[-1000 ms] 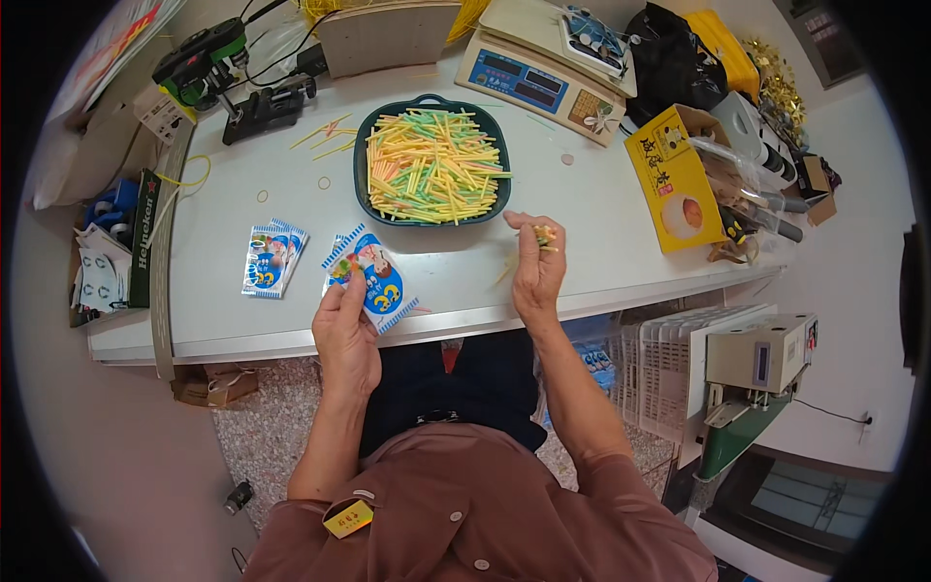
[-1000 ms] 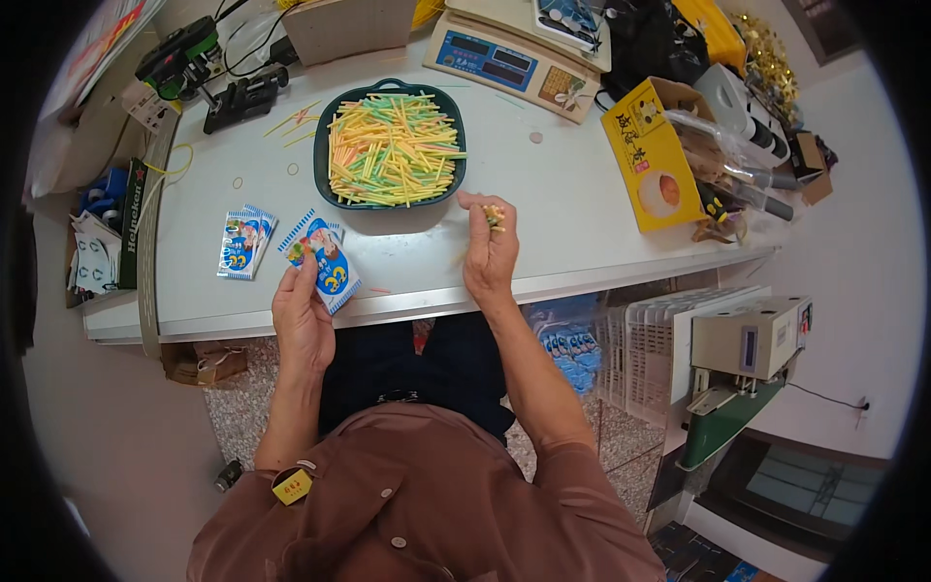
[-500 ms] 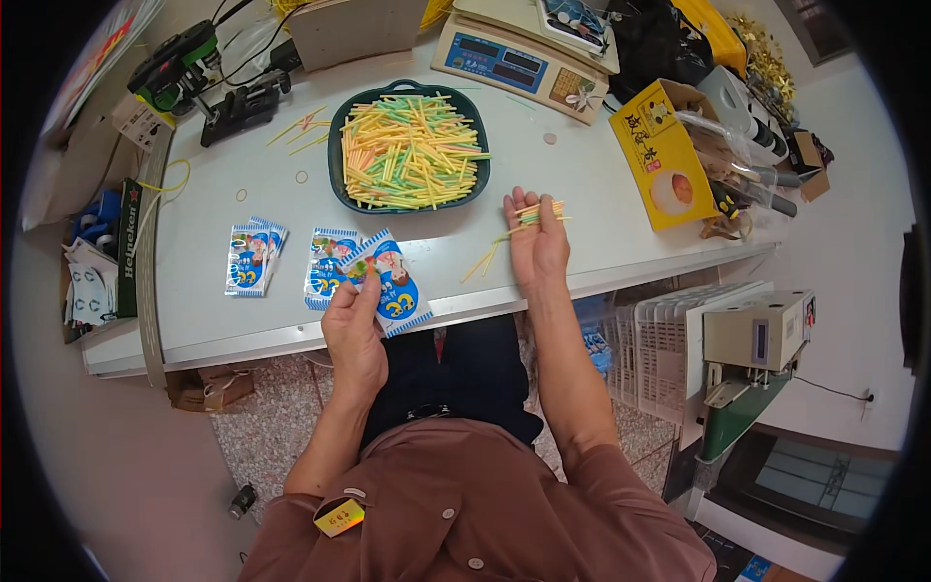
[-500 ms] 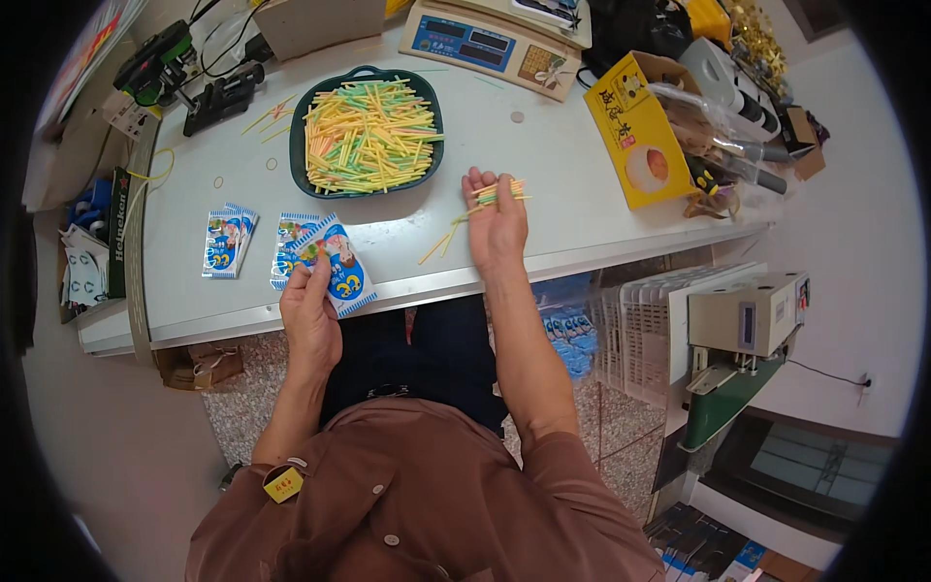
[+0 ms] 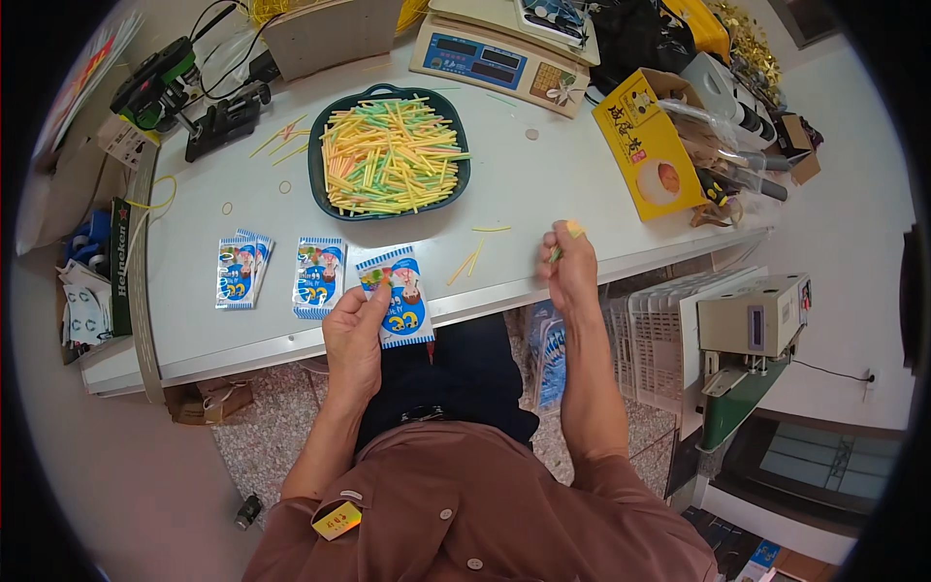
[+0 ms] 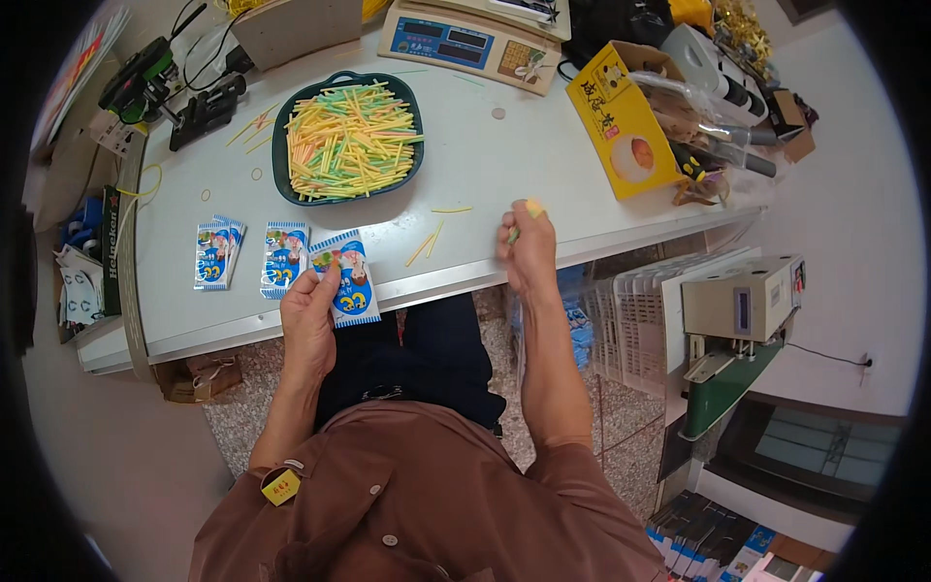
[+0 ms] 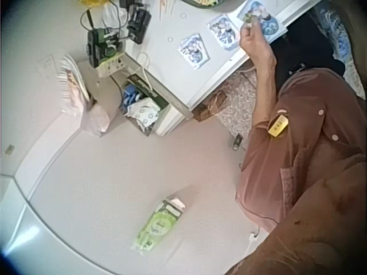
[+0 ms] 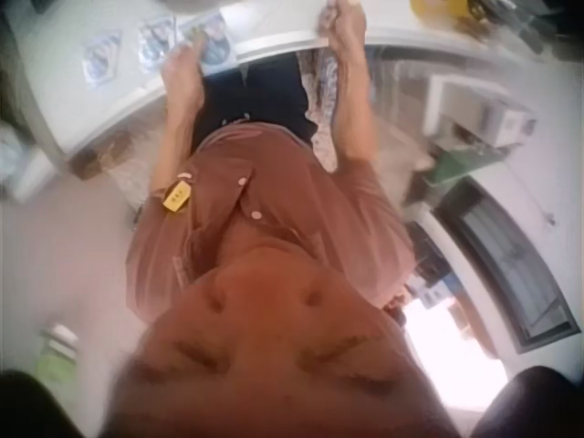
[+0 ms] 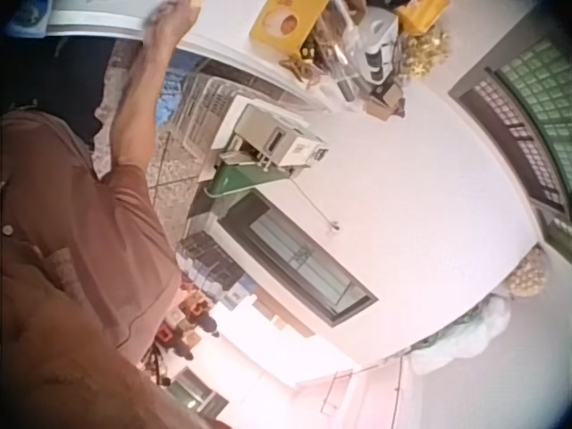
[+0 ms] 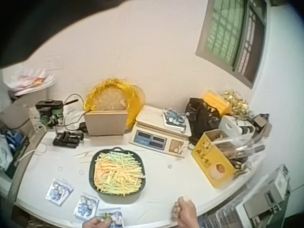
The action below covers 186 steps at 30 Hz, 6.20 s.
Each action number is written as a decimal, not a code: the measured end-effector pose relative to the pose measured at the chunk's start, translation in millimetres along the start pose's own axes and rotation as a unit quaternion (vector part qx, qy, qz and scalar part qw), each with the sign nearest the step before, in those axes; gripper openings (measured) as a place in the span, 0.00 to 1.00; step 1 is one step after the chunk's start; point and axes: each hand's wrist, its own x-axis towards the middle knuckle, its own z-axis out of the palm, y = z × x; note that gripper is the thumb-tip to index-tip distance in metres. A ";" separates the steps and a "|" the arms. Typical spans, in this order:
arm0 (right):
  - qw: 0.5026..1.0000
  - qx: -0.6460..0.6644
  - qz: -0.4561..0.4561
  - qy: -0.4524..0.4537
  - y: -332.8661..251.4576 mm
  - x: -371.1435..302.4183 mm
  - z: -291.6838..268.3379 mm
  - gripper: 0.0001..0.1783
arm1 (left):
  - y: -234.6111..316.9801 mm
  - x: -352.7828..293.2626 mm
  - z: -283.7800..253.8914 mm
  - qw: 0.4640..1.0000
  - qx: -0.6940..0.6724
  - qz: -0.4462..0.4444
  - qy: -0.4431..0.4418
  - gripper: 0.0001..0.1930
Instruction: The person is manually packing green sticks into small blue and white packets on a table.
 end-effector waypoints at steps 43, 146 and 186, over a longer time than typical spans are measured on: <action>0.581 -0.806 -0.042 -0.108 25.5 -49.7 107.9 0.23 | 2.0 -2.4 -37.2 0.997 -0.073 0.004 -0.011 0.09; 0.953 0.096 0.031 -0.285 44.4 -98.8 120.5 0.10 | 18.8 -12.0 -15.7 0.961 0.259 0.041 -0.086 0.11; 0.868 -0.325 -0.159 -0.341 64.2 -55.6 86.3 0.12 | -25.0 27.9 -20.5 0.942 0.293 0.153 -0.054 0.13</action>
